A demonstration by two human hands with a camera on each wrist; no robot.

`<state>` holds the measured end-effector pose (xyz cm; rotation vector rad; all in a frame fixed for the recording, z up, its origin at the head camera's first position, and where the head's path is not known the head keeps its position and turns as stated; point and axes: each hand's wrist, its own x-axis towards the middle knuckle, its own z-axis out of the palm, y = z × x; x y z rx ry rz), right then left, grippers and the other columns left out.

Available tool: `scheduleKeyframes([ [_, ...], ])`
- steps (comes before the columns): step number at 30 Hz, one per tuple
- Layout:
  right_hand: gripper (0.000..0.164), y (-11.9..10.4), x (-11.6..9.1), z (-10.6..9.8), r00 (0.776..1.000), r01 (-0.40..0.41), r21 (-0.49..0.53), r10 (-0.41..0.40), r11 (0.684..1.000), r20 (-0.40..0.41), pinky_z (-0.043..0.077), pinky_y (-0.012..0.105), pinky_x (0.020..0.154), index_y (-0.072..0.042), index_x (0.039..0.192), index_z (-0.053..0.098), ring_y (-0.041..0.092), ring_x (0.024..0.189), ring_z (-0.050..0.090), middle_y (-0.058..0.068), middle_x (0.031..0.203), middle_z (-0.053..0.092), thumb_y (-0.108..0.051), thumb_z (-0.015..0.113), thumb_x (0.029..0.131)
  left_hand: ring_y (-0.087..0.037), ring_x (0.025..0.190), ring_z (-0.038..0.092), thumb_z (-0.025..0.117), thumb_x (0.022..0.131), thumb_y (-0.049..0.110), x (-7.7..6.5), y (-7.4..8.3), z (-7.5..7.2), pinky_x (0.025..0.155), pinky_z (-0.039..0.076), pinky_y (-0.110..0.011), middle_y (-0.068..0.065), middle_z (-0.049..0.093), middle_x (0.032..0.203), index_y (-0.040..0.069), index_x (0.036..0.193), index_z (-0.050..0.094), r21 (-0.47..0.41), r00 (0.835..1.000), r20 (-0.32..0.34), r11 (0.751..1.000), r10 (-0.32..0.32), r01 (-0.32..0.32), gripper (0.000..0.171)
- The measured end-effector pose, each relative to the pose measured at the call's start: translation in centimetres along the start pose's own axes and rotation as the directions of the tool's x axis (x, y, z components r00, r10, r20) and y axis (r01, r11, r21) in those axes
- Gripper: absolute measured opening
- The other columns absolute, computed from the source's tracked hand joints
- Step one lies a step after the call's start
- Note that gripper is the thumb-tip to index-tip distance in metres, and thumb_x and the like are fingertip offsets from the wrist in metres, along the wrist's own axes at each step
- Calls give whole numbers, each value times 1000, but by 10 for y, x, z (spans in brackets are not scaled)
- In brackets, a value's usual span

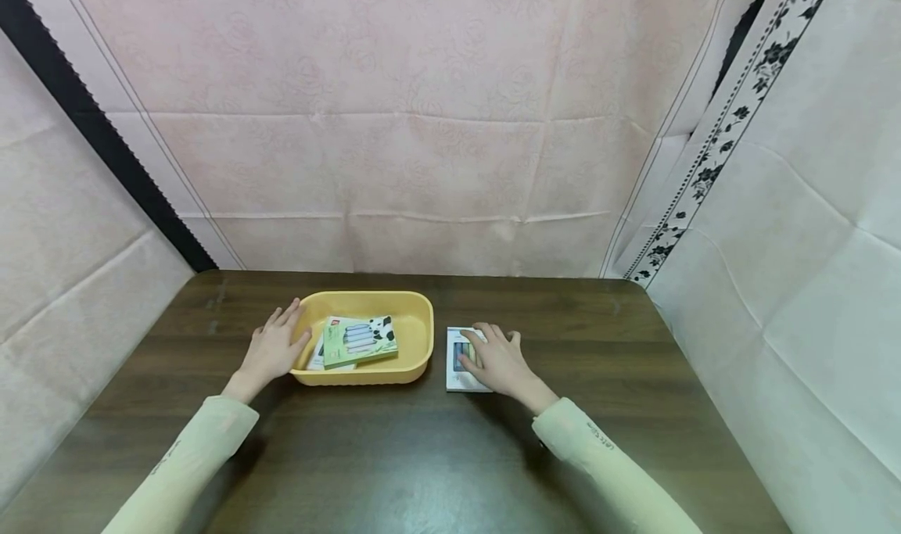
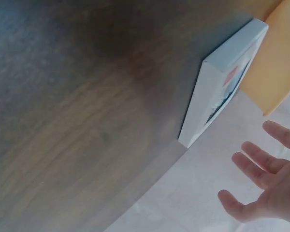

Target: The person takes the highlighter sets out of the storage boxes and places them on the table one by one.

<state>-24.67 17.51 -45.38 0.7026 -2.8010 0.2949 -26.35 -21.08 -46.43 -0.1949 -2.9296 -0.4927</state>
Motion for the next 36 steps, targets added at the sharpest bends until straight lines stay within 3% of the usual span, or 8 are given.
scheduleKeyframes([
  [13, 40, -12, 9, -10, 995, 71, 126, -61, 989, -82, 31, 50, 87, -17, 123, 53, 21, 117, 45, 5, 126, 52, -29, 57, 85, -47, 129, 22, 38, 93, 32, -1, -1, 0, 91, 24, -70, -17, 21, 147, 3, 139, 28, -5, 1000, 9, 1000, -4, 4, 55],
  [20, 36, -19, 14, -10, 986, 120, 118, -105, 986, -127, 32, 48, 86, -18, 120, 54, 20, 116, 46, 3, 124, 54, -26, 56, 86, -47, 129, 23, 39, 93, 31, -1, 0, 1, 91, 25, -69, -18, 21, 147, 2, 138, 29, -12, 1000, 8, 1000, -6, 6, 55],
  [36, 36, -36, 26, -14, 976, 194, 88, -183, 977, -116, 34, 48, 86, -17, 121, 54, 18, 116, 46, 2, 125, 55, -27, 55, 86, -47, 129, 23, 39, 93, 32, -1, 1, 0, 92, 25, -68, -18, 21, 147, 2, 138, 29, -13, 1000, 11, 1000, -6, 6, 56],
])
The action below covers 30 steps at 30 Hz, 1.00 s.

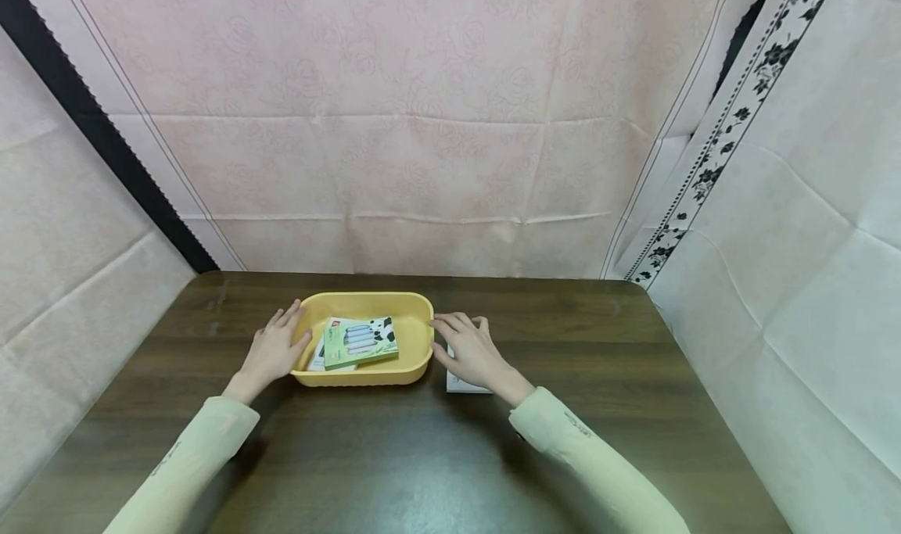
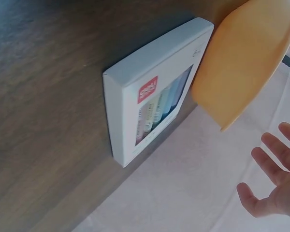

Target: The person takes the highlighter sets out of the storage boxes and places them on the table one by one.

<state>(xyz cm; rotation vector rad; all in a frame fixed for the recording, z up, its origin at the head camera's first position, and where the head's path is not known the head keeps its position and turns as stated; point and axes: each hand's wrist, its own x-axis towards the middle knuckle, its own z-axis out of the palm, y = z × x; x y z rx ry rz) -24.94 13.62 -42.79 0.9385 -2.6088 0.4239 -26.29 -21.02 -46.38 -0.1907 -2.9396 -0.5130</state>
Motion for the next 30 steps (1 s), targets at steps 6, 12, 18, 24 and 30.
scheduleKeyframes([
  [6, 35, -7, 6, -1, 1000, 12, 1, -12, 1000, 20, 33, 47, 85, -16, 120, 55, 17, 114, 47, 1, 122, 57, -28, 54, 87, -47, 129, 23, 39, 92, 32, 0, 0, -1, 92, 25, -68, -18, 21, 147, 2, 138, 29, 4, 1000, 1, 1000, 2, -2, 56],
  [12, 36, -15, 13, -3, 998, 19, 4, -19, 1000, 52, 33, 46, 86, -18, 122, 53, 15, 113, 48, -1, 121, 57, -31, 51, 88, -47, 129, 23, 37, 93, 32, 0, 0, -1, 92, 25, -69, -18, 20, 147, 1, 139, 28, -6, 1000, 3, 1000, 7, -7, 56],
  [18, 37, -24, 18, -2, 996, 14, 25, -16, 1000, 93, 32, 46, 86, -19, 124, 51, 16, 114, 47, -1, 126, 54, -33, 48, 90, -47, 129, 23, 38, 93, 31, 0, 0, 0, 92, 25, -69, -18, 21, 147, 1, 138, 29, -9, 1000, -2, 1000, 9, -9, 55],
  [24, 39, -31, 23, 0, 990, -7, 51, 0, 999, 140, 30, 46, 88, -19, 126, 50, 17, 116, 45, 0, 130, 50, -36, 45, 91, -47, 129, 23, 38, 93, 32, 0, -1, 2, 91, 26, -69, -18, 21, 147, 1, 138, 29, -3, 1000, -2, 1000, 10, -10, 56],
  [30, 39, -34, 27, 4, 990, 0, 51, -7, 999, 143, 31, 46, 87, -17, 126, 50, 18, 118, 45, 3, 130, 50, -33, 48, 90, -47, 129, 23, 38, 93, 32, 1, -1, 1, 92, 25, -69, -18, 21, 147, 1, 138, 28, -2, 1000, -4, 1000, 10, -10, 56],
])
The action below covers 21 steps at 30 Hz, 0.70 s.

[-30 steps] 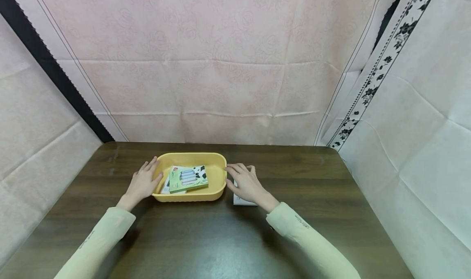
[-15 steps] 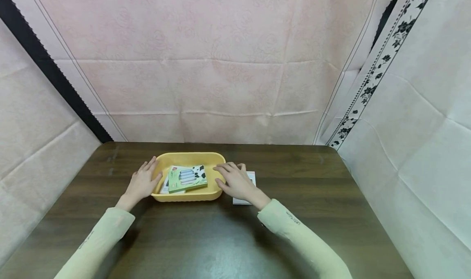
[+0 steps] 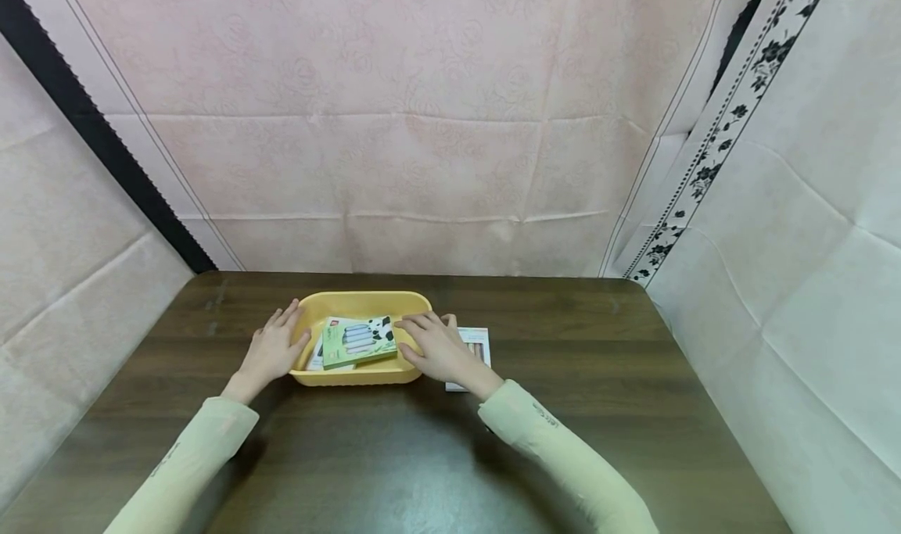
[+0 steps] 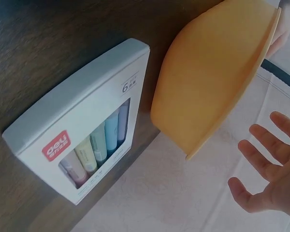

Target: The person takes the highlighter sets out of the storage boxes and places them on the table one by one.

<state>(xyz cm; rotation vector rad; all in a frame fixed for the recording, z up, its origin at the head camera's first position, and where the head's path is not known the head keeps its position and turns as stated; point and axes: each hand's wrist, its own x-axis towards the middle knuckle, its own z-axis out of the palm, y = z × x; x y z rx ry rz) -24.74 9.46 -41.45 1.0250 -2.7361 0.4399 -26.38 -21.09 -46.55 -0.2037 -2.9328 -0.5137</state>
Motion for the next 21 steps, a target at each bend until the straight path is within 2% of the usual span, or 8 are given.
scheduleKeyframes([
  [11, 41, -6, 5, 6, 999, -13, 3, 13, 1000, 38, 30, 46, 89, -21, 128, 47, 19, 122, 42, 3, 132, 48, -34, 48, 90, -47, 129, 23, 38, 93, 31, -2, 1, -2, 92, 25, -69, -19, 20, 147, 1, 139, 28, -5, 1000, 5, 1000, -3, 3, 56],
  [21, 42, -8, 9, 11, 999, -3, -31, 4, 1000, 40, 31, 45, 91, -22, 128, 47, 16, 120, 42, 0, 132, 48, -40, 42, 91, -47, 129, 22, 38, 93, 31, -1, 2, -3, 92, 24, -69, -19, 18, 148, 0, 139, 26, -2, 1000, 22, 1000, -12, 12, 57],
])
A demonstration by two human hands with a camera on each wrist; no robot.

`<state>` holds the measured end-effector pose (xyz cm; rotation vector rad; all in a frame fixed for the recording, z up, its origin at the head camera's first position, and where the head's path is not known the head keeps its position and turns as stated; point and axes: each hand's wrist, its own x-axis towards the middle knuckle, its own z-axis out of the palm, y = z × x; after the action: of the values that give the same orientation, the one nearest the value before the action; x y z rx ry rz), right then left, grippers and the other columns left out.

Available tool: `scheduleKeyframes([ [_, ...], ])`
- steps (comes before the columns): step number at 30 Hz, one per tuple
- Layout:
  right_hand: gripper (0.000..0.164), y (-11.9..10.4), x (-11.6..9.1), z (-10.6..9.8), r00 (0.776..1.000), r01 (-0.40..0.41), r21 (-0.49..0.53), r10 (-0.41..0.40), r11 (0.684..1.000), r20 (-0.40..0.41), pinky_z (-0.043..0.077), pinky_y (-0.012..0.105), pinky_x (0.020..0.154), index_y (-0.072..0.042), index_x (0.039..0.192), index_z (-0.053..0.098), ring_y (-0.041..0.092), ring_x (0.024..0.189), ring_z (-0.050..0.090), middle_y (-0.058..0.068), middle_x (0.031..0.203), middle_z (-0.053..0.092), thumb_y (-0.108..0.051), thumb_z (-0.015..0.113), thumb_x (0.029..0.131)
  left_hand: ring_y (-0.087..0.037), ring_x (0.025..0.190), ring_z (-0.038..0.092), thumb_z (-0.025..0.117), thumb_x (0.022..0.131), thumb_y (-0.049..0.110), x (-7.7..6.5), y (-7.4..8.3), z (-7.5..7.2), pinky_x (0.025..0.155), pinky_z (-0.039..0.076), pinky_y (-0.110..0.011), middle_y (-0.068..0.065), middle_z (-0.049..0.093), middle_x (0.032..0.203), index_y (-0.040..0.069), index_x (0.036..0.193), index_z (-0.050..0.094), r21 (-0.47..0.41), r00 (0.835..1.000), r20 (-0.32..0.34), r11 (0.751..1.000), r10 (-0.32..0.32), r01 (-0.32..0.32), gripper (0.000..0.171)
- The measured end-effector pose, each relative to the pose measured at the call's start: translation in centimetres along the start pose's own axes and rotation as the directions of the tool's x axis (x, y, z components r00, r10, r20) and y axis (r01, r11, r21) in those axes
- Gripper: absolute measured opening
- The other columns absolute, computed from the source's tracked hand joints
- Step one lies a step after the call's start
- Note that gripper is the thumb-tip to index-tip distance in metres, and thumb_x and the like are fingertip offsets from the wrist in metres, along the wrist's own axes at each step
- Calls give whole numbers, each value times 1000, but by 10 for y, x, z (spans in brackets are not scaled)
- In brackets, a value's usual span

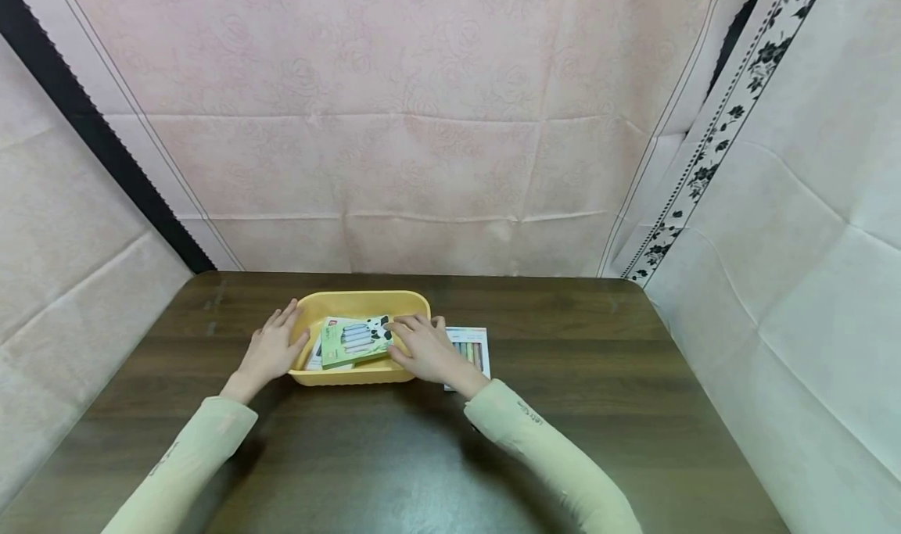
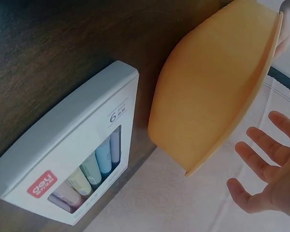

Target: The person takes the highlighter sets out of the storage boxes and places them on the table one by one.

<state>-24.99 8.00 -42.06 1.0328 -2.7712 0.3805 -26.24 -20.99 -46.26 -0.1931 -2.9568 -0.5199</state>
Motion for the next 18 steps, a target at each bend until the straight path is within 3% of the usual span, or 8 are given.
scheduleKeyframes([
  [18, 42, -2, 14, 8, 999, -30, 34, 30, 999, 15, 30, 48, 89, -18, 127, 50, 22, 121, 42, 5, 132, 48, -35, 51, 88, -47, 129, 23, 39, 92, 31, 1, 0, 0, 92, 25, -68, -20, 21, 146, 0, 138, 27, -2, 1000, -6, 1000, 1, -1, 57],
])
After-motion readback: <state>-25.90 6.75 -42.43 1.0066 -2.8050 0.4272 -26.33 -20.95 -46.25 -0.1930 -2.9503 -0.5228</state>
